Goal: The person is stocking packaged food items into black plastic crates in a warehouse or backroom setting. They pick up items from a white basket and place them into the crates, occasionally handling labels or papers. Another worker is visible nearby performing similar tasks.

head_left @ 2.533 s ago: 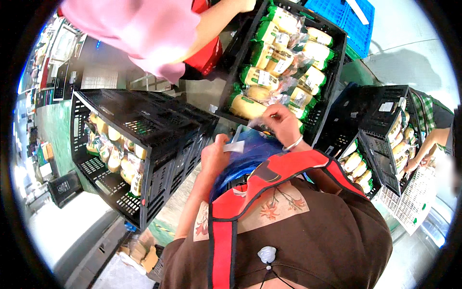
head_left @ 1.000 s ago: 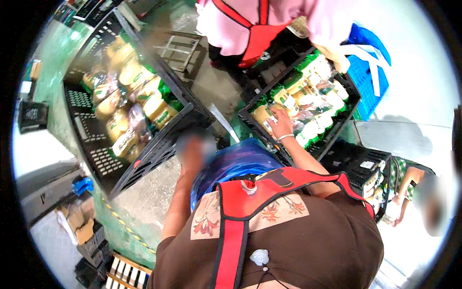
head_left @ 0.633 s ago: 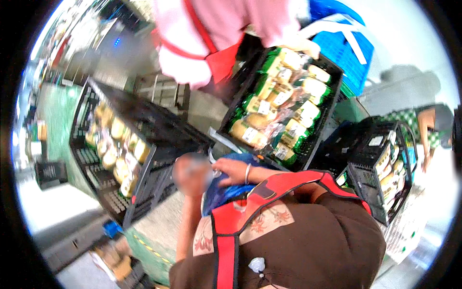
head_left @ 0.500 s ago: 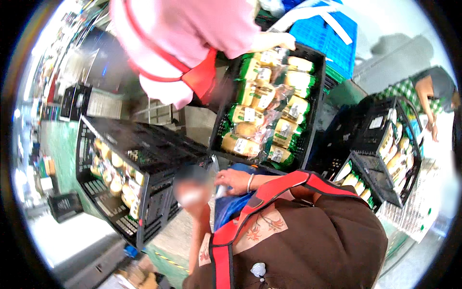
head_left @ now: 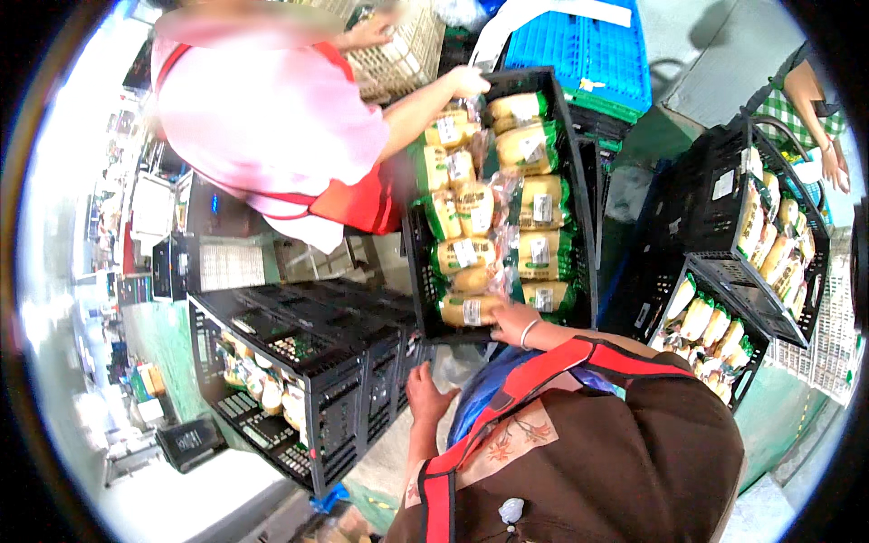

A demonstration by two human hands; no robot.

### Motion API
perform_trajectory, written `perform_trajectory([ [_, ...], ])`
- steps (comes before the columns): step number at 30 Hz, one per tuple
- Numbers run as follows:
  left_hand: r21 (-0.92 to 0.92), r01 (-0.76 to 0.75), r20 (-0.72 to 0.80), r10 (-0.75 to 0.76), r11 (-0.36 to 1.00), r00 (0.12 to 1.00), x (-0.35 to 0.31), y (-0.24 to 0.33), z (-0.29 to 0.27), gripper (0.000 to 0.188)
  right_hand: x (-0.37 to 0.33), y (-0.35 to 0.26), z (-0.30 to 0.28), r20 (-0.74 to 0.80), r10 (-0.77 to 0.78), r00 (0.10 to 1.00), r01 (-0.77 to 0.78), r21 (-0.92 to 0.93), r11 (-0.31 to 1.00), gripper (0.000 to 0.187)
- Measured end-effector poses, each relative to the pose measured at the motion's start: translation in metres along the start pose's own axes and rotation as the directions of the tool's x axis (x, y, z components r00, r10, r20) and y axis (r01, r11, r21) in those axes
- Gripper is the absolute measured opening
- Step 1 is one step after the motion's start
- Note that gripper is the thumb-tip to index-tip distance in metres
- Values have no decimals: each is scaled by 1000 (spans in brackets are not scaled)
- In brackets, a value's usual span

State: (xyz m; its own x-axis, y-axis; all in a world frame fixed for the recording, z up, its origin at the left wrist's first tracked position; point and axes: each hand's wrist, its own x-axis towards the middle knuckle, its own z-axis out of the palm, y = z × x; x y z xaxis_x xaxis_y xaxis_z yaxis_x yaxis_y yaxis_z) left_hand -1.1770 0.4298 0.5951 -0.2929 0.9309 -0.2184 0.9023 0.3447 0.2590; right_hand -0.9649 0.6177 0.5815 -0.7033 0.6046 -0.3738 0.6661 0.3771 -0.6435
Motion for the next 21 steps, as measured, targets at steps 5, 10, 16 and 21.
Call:
perform_trajectory([
  [5, -234, 184, 86, -168, 955, 982, -12, -17, -4, 71, 33, 36, 79, 420, 29, 907, 5, -78, 997, 60],
  [10, -286, 94, -46, -111, 954, 993, -19, -40, -16, 53, 7, 33, 80, 460, 258, 850, -149, -261, 954, 52],
  [16, -749, 185, 147, -114, 636, 983, -8, -57, 2, 35, -75, 14, 7, 306, 357, 882, -233, -376, 897, 29],
  [21, -895, 67, 83, 15, 441, 996, 53, -50, -1, 35, -126, -16, -34, 336, 298, 893, -127, -446, 886, 24],
])
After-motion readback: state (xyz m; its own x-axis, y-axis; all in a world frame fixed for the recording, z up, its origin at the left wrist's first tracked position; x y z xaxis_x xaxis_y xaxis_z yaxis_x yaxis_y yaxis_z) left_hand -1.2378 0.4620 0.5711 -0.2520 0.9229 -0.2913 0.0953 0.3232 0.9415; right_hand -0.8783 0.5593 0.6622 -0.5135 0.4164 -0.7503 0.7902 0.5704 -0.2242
